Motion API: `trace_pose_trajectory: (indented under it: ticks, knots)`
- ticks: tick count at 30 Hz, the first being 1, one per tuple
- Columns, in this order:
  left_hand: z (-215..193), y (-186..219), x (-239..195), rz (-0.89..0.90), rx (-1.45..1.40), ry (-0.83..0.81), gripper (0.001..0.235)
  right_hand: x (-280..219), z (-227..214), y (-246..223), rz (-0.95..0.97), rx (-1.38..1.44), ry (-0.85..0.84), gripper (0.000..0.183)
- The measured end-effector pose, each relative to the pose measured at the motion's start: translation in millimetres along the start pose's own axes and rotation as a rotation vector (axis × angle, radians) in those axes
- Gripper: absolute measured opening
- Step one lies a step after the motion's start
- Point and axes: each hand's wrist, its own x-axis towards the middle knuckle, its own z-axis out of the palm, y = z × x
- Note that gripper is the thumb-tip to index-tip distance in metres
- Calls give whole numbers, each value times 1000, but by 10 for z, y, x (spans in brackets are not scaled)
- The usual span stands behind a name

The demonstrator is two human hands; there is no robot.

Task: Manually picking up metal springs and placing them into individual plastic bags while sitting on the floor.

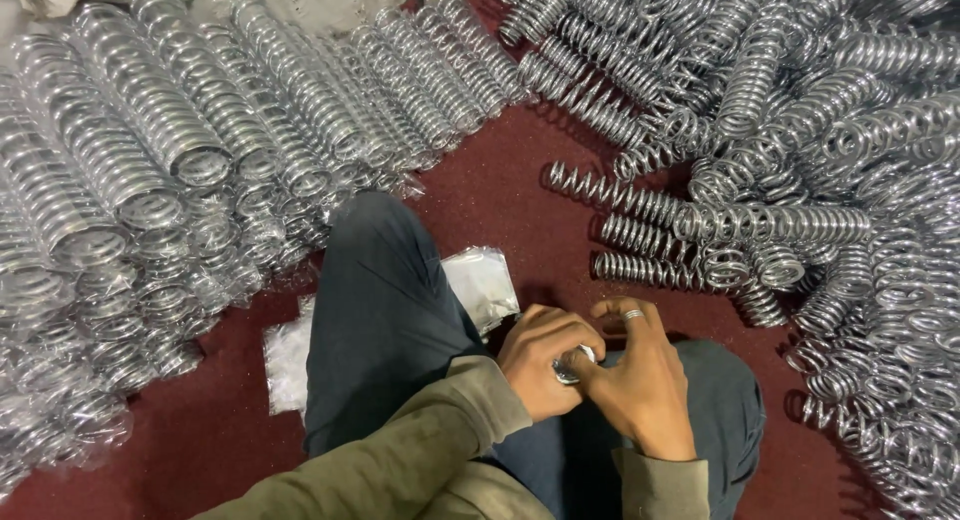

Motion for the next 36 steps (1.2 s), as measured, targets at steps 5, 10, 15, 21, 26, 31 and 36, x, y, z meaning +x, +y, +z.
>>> trace_pose_trajectory:
  ticks: [5,10,15,21,26,31,36]
  knots:
    - [5,-51,-29,28,-4,9,31,-44,-57,-128,15,-46,-27,54]
    - [29,-82,-40,62,5,3,32,-19,-91,-156,7,-77,-67,50]
    - [59,-60,-19,105,2,18,19,61,-69,-15,-81,-126,-96,50]
    - [69,-446,-158,-83,7,-190,51,112,-84,75,-161,-107,-92,48]
    - [150,-802,-351,-113,94,-355,51,152,-24,295,-272,-152,-145,53]
    - [198,-868,-384,-16,111,-419,51,93,-54,397,-279,-183,-181,45]
    - [198,-839,-391,33,97,-424,47,45,63,532,-330,-88,-70,40]
